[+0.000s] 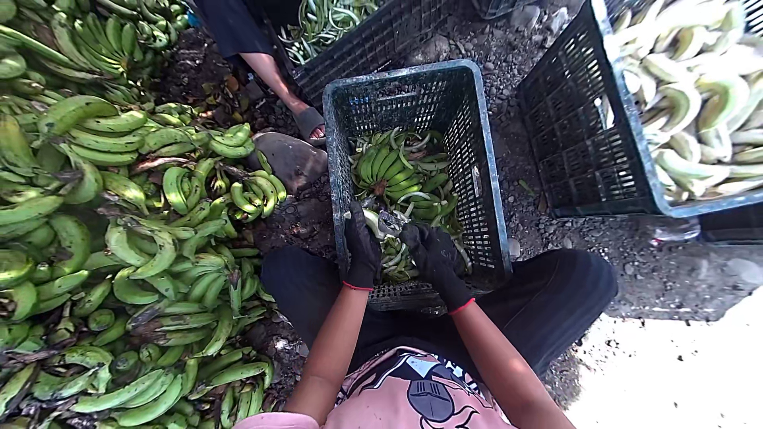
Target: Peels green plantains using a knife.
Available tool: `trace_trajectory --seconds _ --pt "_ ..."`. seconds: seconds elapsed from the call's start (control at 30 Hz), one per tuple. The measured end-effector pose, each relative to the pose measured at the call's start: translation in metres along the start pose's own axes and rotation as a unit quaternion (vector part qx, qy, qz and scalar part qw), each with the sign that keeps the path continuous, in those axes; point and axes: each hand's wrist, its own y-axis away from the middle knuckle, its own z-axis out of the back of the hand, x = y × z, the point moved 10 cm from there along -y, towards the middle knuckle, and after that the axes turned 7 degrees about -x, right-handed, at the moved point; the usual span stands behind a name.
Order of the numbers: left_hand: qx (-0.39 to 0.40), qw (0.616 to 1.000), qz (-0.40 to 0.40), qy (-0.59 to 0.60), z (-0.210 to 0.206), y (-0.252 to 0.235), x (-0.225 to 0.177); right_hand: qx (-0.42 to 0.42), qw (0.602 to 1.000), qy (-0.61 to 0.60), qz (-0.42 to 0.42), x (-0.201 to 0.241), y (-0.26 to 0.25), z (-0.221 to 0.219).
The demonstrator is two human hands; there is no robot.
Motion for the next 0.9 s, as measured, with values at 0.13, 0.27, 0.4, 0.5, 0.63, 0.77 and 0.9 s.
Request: trace_trajectory --seconds 0.13,0.27,0.4,0.5,0.63,0.77,0.9 --pt "-0.046 0.994 0.043 0.09 0.003 -0.002 0.008 -0.058 0.998 0.025 0.03 0.007 0.008 0.003" --pt "-0.009 0.997 0.049 0.055 0.002 0.004 0.009 -0.043 0.998 0.035 0.007 0.008 0.007 0.01" --pt "0.128 0.99 0.049 0.024 -0.013 0.009 0.005 -0.012 1.0 0.026 0.0 0.006 0.002 0.013" --pt "0.127 0.99 0.056 0.003 -0.012 0.005 0.005 -0.023 0.998 0.049 0.01 0.006 -0.002 0.015" --pt "0.034 0.999 0.036 -0.021 0.0 -0.001 0.006 -0.061 0.995 0.073 0.03 0.018 0.005 0.016" --pt "0.134 0.977 0.0 -0.168 -0.012 0.002 0.001 -0.033 0.998 0.051 0.008 0.018 0.001 0.016" --pt "0.146 0.975 0.015 -0.165 -0.014 0.005 0.004 -0.053 0.996 0.06 0.024 0.023 -0.01 0.026"
